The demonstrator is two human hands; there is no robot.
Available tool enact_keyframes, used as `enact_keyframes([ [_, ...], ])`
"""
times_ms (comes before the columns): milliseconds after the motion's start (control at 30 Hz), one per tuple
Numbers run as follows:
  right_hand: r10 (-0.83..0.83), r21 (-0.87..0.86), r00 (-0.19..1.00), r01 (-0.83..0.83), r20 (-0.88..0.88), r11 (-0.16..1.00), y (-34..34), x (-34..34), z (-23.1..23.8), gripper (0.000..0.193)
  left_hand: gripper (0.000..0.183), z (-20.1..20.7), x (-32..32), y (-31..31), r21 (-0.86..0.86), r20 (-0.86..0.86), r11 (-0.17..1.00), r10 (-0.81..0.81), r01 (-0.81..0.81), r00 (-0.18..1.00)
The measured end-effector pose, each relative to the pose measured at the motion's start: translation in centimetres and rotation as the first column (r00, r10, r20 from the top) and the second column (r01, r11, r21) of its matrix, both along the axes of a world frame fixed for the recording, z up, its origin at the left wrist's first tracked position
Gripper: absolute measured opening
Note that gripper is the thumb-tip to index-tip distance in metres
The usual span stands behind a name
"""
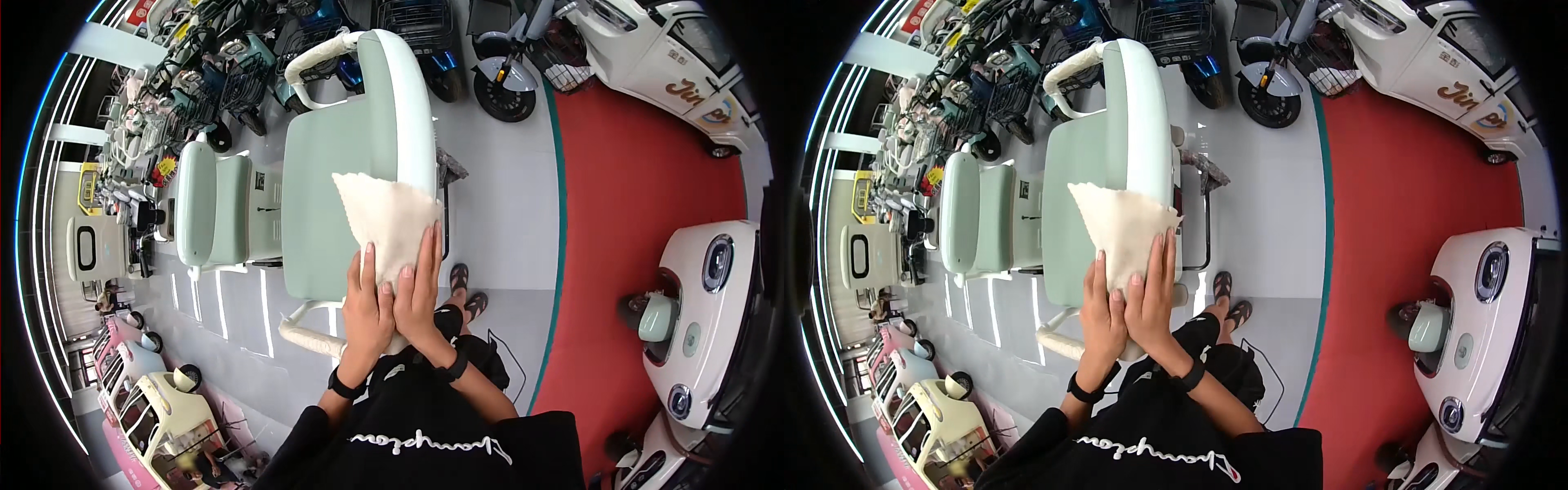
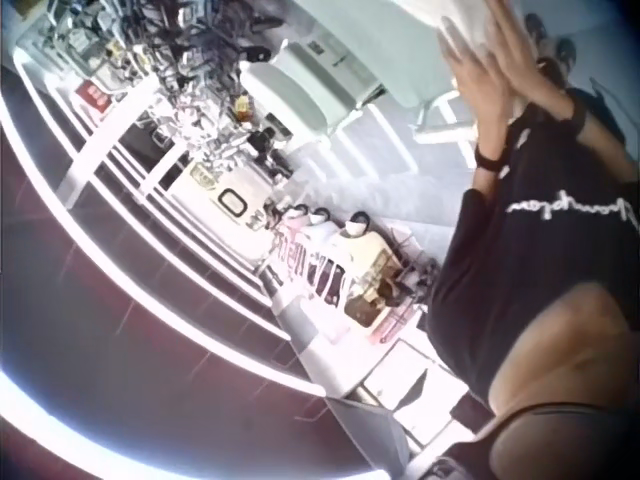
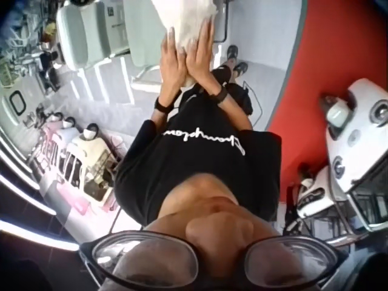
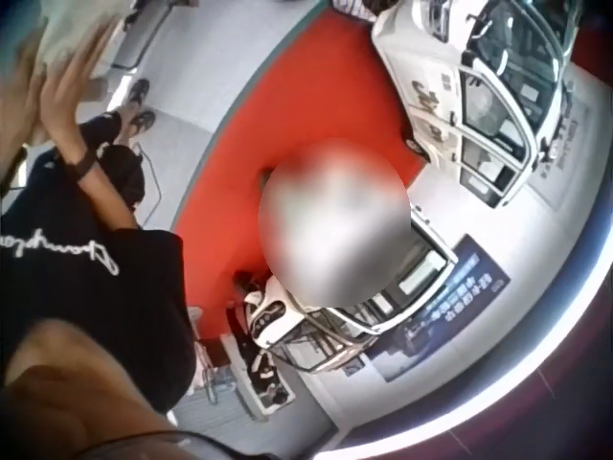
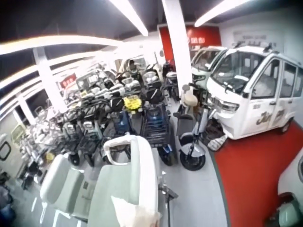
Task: Cleaning and detailing various electric scooters and motorcycles in a showroom using a white cloth.
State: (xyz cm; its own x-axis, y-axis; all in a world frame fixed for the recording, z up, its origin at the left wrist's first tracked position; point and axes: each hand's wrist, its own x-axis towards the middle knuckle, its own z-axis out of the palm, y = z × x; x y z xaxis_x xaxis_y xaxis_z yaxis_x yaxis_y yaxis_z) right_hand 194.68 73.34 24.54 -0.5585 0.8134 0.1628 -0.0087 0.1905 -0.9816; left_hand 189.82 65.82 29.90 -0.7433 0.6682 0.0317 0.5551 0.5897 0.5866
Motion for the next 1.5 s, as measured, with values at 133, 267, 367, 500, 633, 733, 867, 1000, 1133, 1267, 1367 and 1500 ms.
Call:
enact_keyframes([
  [133, 0.043, 0.045, 0.999, -0.044, 0.019, 0.998, 2.3, -0.5, 0.8, 0.062, 0.056, 1.7, -0.6, 2.6, -0.067, 0.08, 0.996, 0.056, -0.051, 0.995],
  [267, 0.157, 0.101, 0.986, -0.163, 0.059, 0.981, 7.2, -2.5, 1.3, 0.059, 0.057, 2.3, -2.1, 6.7, -0.171, 0.04, 0.978, 0.125, -0.117, 0.991],
  [367, 0.235, 0.109, 0.971, -0.238, 0.044, 0.965, 11.3, -4.9, 1.3, 0.059, 0.06, 2.5, -3.7, 10.5, -0.236, -0.014, 0.958, 0.165, -0.164, 0.986],
  [500, 0.313, 0.164, 0.949, -0.317, 0.048, 0.934, 15.9, -7.9, 1.4, 0.059, 0.062, 2.1, -6.2, 14.1, -0.21, -0.072, 0.96, 0.175, -0.187, 0.982],
  [633, 0.378, 0.208, 0.922, -0.386, 0.078, 0.899, 20.2, -11.3, 0.9, 0.058, 0.063, 1.8, -9.2, 18.1, -0.232, -0.115, 0.945, 0.209, -0.231, 0.971],
  [733, 0.462, 0.232, 0.884, -0.465, 0.071, 0.854, 23.4, -14.1, 0.8, 0.057, 0.065, 1.5, -10.7, 21.0, -0.285, -0.19, 0.898, 0.289, -0.335, 0.938],
  [867, 0.589, 0.336, 0.806, -0.57, 0.053, 0.75, 27.9, -18.0, 0.2, 0.056, 0.065, 1.6, -12.6, 25.3, -0.383, -0.283, 0.778, 0.415, -0.498, 0.865],
  [1000, 0.698, 0.445, 0.716, -0.631, 0.018, 0.636, 32.4, -22.8, -0.8, 0.053, 0.06, 1.0, -15.0, 30.8, -0.399, -0.315, 0.621, 0.597, -0.674, 0.737],
  [1133, 0.82, 0.504, 0.572, -0.715, 0.024, 0.484, 35.3, -27.0, -1.6, 0.052, 0.056, -0.9, -16.5, 34.5, -0.202, -0.564, 0.436, 0.681, -0.877, 0.468],
  [1267, 0.893, 0.455, 0.45, -0.789, -0.031, 0.413, 37.2, -28.6, -3.0, 0.052, 0.055, -2.2, -18.2, 36.7, -0.007, -0.666, 0.391, 0.685, -0.92, 0.296],
  [1367, 0.915, 0.421, 0.404, -0.829, -0.003, 0.367, 37.6, -28.4, -3.0, 0.053, 0.054, -3.3, -17.6, 36.6, 0.087, -0.663, 0.436, 0.696, -0.896, 0.274],
  [1500, 0.904, 0.445, 0.427, -0.816, 0.031, 0.37, 37.5, -26.8, -2.4, 0.053, 0.051, -4.1, -16.4, 36.8, 0.199, -0.678, 0.425, 0.711, -0.883, 0.189],
])
